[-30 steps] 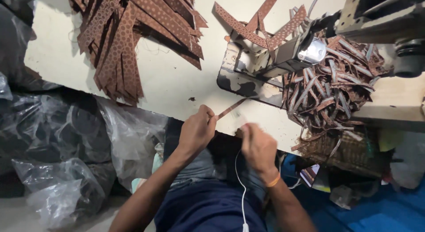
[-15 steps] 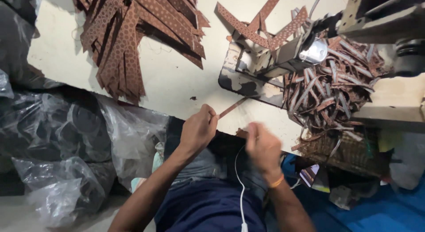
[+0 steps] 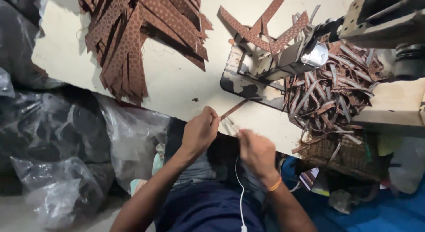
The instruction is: Stitching together or finishing decorative leather straps for shoes using an industrial sewing machine.
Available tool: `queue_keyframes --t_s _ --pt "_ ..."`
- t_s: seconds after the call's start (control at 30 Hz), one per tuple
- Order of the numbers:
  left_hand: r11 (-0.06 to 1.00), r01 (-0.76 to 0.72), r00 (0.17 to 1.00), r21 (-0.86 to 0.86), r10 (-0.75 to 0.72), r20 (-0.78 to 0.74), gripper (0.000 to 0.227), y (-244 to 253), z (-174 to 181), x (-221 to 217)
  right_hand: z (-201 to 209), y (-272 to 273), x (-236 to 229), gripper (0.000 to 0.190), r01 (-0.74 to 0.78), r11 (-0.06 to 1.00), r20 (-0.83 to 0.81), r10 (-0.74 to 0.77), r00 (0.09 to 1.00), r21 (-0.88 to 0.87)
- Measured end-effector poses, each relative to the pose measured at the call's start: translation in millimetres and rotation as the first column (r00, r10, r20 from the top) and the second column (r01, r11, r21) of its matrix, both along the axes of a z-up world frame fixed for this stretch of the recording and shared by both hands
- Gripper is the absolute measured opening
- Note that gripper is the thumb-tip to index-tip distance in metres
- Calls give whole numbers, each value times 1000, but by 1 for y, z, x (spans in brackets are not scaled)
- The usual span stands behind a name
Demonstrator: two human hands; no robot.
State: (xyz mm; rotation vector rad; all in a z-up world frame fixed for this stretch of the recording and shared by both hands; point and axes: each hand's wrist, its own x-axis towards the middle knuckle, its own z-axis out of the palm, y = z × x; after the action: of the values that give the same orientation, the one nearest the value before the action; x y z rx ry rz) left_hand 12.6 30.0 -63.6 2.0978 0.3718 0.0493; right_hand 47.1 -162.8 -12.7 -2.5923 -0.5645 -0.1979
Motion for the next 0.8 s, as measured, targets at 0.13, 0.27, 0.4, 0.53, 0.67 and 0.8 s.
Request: queue_keyframes --t_s 0.13,0.27,0.4,0.53,0.67,0.8 --pt "1000 1 1000 14 -1 -27 18 -1 0 3 -5 -1 0 8 -86 996 -30 85 996 -24" --pt "1000 -1 1000 18 1 1 17 -1 -2 1 -5 0 -3 8 -171 985 -21 171 985 -7" --pt "1000 -7 1000 15 8 -27 17 -3 -2 0 -5 -5 -1 7 62 998 -65 -62 996 -7" --pt "1000 -1 1000 27 1 -6 16 0 1 4 -9 -6 2 9 -20 999 -65 18 998 -28" --pt "1000 3 999 14 -4 36 17 -3 -4 -2 -12 -11 0 10 -83 992 -100 93 991 95" --pt "1000 7 999 25 -8 38 18 0 2 0 -16 -16 2 10 -55 996 -68 49 996 -76"
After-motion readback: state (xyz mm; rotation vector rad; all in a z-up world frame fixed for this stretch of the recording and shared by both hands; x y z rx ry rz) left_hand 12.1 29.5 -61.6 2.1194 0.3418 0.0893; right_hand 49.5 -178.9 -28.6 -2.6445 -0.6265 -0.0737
